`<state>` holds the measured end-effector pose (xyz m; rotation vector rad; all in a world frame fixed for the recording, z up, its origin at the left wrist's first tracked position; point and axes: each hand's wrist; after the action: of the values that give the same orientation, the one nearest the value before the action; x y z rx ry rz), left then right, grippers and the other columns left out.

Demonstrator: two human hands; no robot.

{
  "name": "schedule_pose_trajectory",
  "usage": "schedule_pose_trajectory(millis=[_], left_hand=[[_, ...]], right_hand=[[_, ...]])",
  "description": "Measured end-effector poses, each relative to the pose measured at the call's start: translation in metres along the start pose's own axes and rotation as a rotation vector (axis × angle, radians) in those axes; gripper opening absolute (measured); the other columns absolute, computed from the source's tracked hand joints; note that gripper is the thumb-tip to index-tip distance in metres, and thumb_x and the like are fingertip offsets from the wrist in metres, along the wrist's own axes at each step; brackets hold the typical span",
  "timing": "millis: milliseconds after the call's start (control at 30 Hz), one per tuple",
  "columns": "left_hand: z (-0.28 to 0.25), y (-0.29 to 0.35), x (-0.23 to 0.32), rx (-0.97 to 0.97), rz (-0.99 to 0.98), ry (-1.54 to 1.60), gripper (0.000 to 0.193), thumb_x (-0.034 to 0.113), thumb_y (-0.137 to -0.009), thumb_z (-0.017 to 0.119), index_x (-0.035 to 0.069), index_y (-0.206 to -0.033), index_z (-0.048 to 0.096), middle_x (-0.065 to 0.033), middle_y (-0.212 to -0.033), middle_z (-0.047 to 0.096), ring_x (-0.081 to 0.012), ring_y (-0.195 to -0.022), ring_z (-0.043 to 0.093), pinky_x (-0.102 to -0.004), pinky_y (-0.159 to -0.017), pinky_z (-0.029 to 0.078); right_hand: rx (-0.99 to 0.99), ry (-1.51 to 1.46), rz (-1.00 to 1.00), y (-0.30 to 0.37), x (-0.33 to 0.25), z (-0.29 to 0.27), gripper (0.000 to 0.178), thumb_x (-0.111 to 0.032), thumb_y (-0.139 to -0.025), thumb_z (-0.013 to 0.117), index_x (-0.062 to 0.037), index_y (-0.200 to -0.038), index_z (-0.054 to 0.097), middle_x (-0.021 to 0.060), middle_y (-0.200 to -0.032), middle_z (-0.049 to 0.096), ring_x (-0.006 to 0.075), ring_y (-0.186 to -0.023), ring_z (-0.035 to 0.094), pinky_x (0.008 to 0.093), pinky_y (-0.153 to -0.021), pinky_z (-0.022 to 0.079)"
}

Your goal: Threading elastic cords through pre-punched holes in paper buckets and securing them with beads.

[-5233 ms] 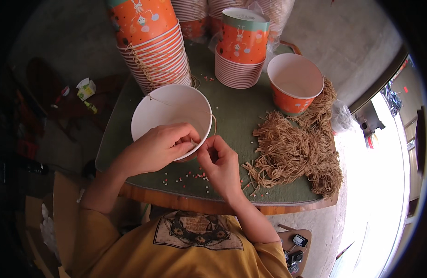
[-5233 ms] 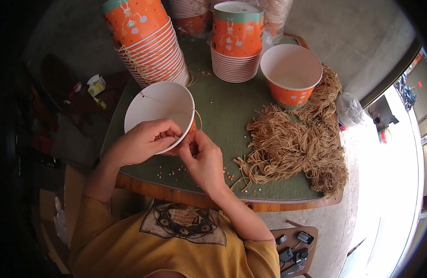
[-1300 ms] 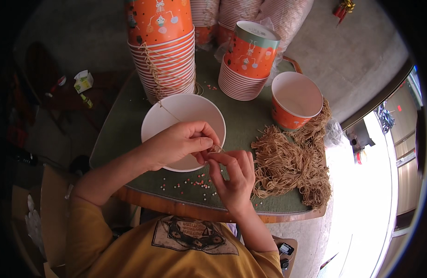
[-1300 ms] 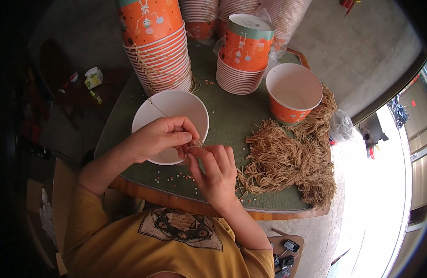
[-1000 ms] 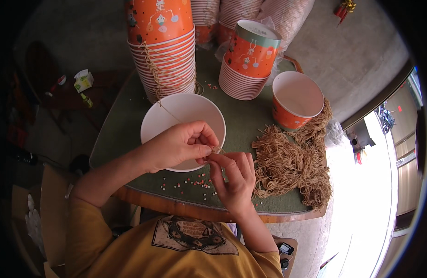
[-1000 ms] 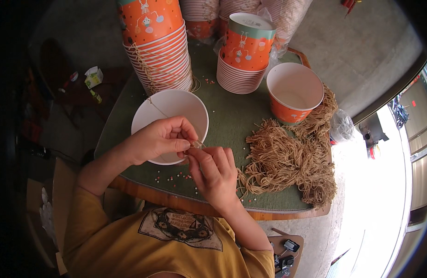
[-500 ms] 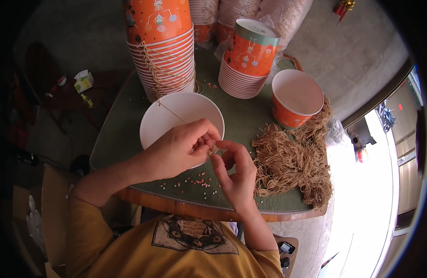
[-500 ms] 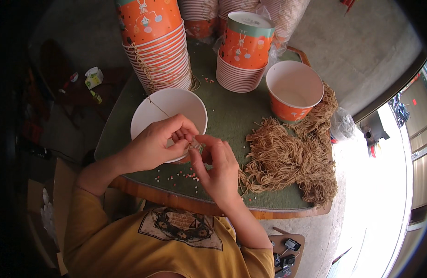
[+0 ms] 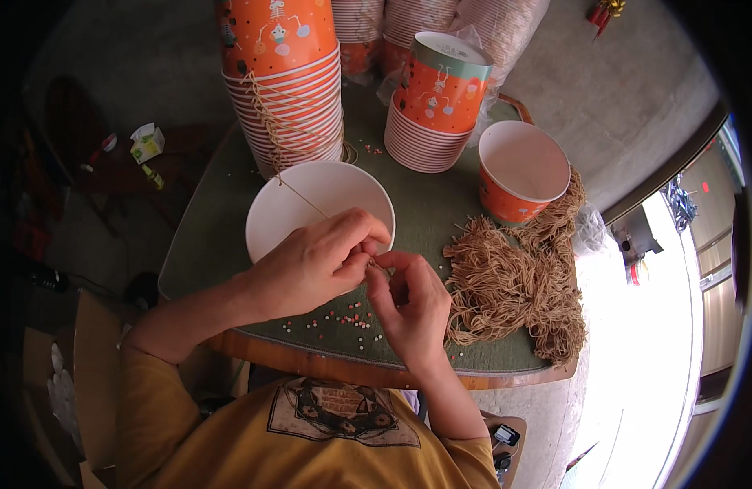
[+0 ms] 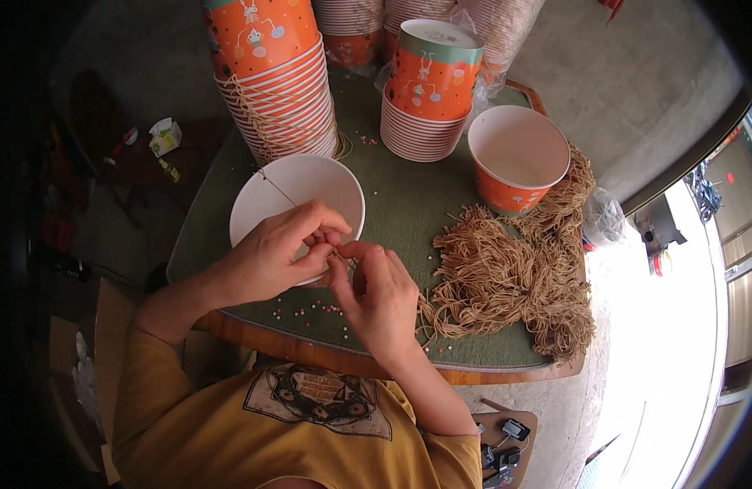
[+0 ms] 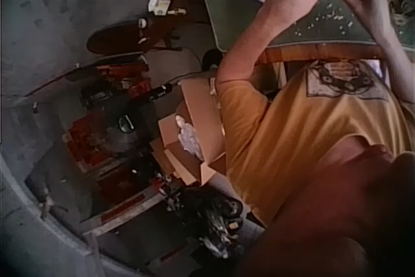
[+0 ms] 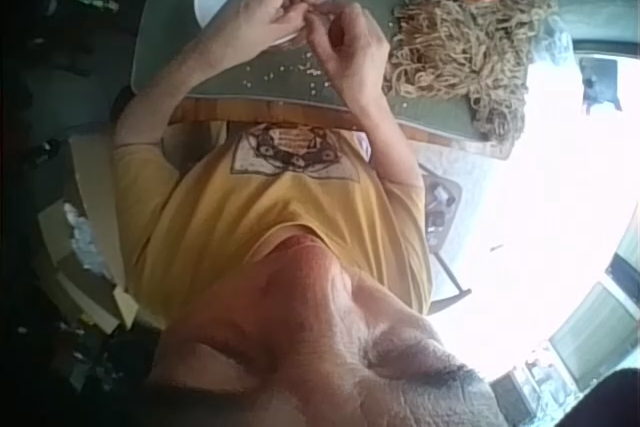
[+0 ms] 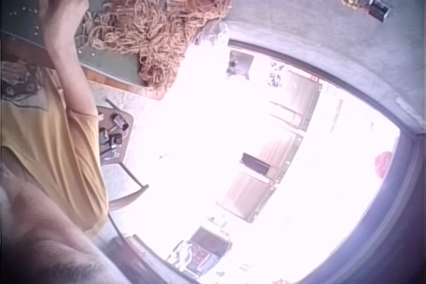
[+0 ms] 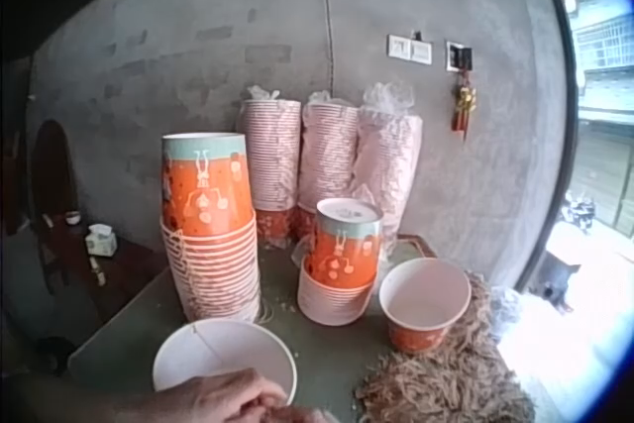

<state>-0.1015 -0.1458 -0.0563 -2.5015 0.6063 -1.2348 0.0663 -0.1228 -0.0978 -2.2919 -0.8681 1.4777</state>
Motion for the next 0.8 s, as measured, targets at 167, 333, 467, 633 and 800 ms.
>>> schedule_pose_trajectory(millis=[167, 333, 467, 633, 800], left_hand=[[-0.003, 0.001, -0.002, -0.014, 0.006, 0.030, 0.027, -0.010, -0.078, 0.057, 0.003, -0.101, 0.050, -0.0090, -0.091, 0.056, -0.0210, -0.076, 0.061, -0.0317, -0.068, 0.052], [-0.008, 0.005, -0.006, -0.050, -0.046, 0.052, 0.023, -0.007, -0.081, 0.059, 0.001, -0.101, 0.051, -0.0081, -0.094, 0.055, -0.0177, -0.076, 0.057, -0.0300, -0.069, 0.050], [-0.009, 0.005, 0.001, -0.097, -0.133, 0.128, 0.020, -0.001, -0.085, 0.062, 0.001, -0.102, 0.052, -0.0074, -0.092, 0.056, -0.0162, -0.077, 0.058, -0.0302, -0.069, 0.050], [-0.009, 0.007, 0.003, -0.128, -0.234, 0.233, 0.013, 0.003, -0.089, 0.062, 0.000, -0.098, 0.053, -0.0072, -0.086, 0.061, -0.0149, -0.078, 0.062, -0.0299, -0.069, 0.050], [-0.013, 0.004, 0.009, -0.176, -0.323, 0.231, 0.010, 0.003, -0.088, 0.062, 0.000, -0.095, 0.055, -0.0066, -0.083, 0.063, -0.0140, -0.077, 0.062, -0.0291, -0.069, 0.051]], right_hand=[[-0.072, -0.197, 0.203, -0.001, 0.003, 0.000, 0.012, -0.006, -0.084, 0.069, -0.0041, -0.092, 0.060, 0.0000, -0.062, 0.052, 0.0072, -0.052, 0.047, 0.0231, -0.050, 0.041], [-0.063, -0.399, 0.305, 0.000, 0.004, -0.001, 0.007, -0.007, -0.089, 0.065, -0.0028, -0.092, 0.060, -0.0034, -0.066, 0.057, 0.0005, -0.059, 0.047, 0.0178, -0.054, 0.040], [-0.060, -0.360, 0.273, 0.001, 0.003, -0.001, 0.008, -0.007, -0.089, 0.065, -0.0025, -0.093, 0.060, -0.0026, -0.066, 0.057, 0.0012, -0.059, 0.048, 0.0179, -0.055, 0.041], [-0.083, -0.337, 0.256, 0.002, 0.001, -0.003, 0.008, -0.007, -0.089, 0.065, -0.0018, -0.094, 0.060, -0.0010, -0.068, 0.058, 0.0023, -0.060, 0.050, 0.0194, -0.056, 0.043], [-0.088, -0.243, 0.160, 0.007, 0.003, -0.005, 0.009, -0.005, -0.087, 0.067, -0.0015, -0.092, 0.060, 0.0006, -0.071, 0.060, 0.0047, -0.060, 0.052, 0.0203, -0.055, 0.044]])
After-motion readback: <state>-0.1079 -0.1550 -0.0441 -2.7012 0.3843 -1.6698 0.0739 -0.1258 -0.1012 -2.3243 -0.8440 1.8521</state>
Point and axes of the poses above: each hand's wrist, its own y-axis away from the middle knuckle, its own z-axis out of the palm, x = y × z
